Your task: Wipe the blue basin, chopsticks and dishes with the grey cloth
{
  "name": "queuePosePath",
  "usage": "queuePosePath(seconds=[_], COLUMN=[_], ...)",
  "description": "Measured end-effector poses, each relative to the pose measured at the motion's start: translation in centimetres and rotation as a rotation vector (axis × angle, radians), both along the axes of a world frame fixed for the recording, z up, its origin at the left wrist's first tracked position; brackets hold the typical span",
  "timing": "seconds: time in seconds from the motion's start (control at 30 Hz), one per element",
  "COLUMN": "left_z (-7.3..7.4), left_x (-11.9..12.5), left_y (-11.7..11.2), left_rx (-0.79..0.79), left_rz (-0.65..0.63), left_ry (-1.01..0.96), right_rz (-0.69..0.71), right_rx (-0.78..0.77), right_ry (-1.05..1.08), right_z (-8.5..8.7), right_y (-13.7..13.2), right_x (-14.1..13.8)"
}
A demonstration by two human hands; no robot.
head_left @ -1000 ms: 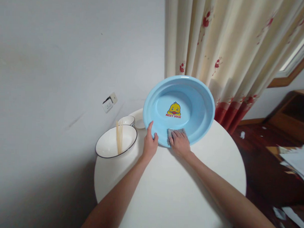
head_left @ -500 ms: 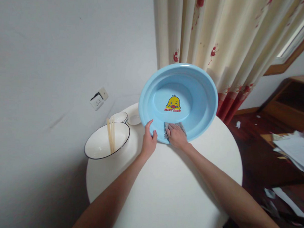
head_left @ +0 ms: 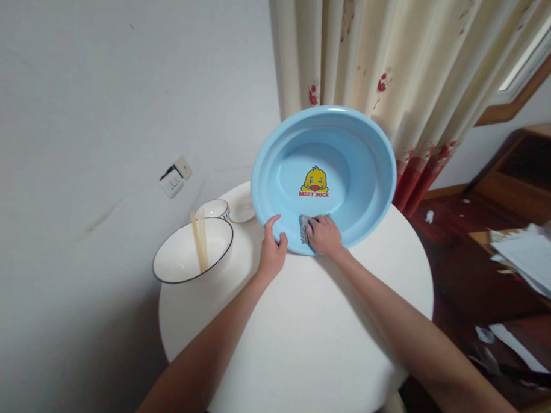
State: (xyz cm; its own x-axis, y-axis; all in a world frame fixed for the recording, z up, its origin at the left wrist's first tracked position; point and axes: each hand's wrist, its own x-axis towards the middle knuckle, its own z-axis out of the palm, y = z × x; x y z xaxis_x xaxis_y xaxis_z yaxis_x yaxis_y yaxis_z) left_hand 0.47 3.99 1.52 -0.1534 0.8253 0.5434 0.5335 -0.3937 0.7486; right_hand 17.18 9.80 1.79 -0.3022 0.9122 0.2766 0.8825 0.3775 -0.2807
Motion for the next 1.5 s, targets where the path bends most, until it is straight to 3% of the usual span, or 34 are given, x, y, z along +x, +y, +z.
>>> queuePosePath(seconds=[0.17, 0.4, 0.67, 0.9, 1.13, 1.37, 1.43, 1.5], left_z=[0.1, -0.1, 0.4, 1.4, 0.6, 0.2, 0.2, 0.1], left_x=[0.0, 0.0, -0.6, -2.1, -1.1, -0.9, -0.9, -0.9], left_y=[0.2, 0.1, -0.3, -0.2, -0.8, -0.6, -0.5, -0.4], left_rx=[0.015, 0.034, -0.048, -0.062, -0.051, -0.013, -0.003, 0.022], left_rz=[-0.027, -0.031, -0.003, -0.016, 0.040, 0.039, 0.038, 0.023], left_ry=[0.025, 0.054, 0.092, 0.097, 0.075, 0.073, 0.071, 0.075], right_rz=[0.035, 0.201, 0.191, 0.053, 0.025, -0.103, -0.082, 0.025], right_rx=[-0.023, -0.038, -0.015, -0.043, -0.009, -0.035, -0.051, -0.074], right_ry=[-0.018, 0.084, 0.015, -0.120, -0.097, -0.052, -0.031, 0.010], right_z=[0.1, 0.1, 0.3, 0.5, 0.3, 0.1, 0.2, 0.3], right_y=[0.6, -0.3, 0.4, -0.4, -0.7, -1.7, -1.6, -1.3], right_x=[0.1, -1.0, -0.1, 1.3, 0.9, -0.2, -0.4, -0.4])
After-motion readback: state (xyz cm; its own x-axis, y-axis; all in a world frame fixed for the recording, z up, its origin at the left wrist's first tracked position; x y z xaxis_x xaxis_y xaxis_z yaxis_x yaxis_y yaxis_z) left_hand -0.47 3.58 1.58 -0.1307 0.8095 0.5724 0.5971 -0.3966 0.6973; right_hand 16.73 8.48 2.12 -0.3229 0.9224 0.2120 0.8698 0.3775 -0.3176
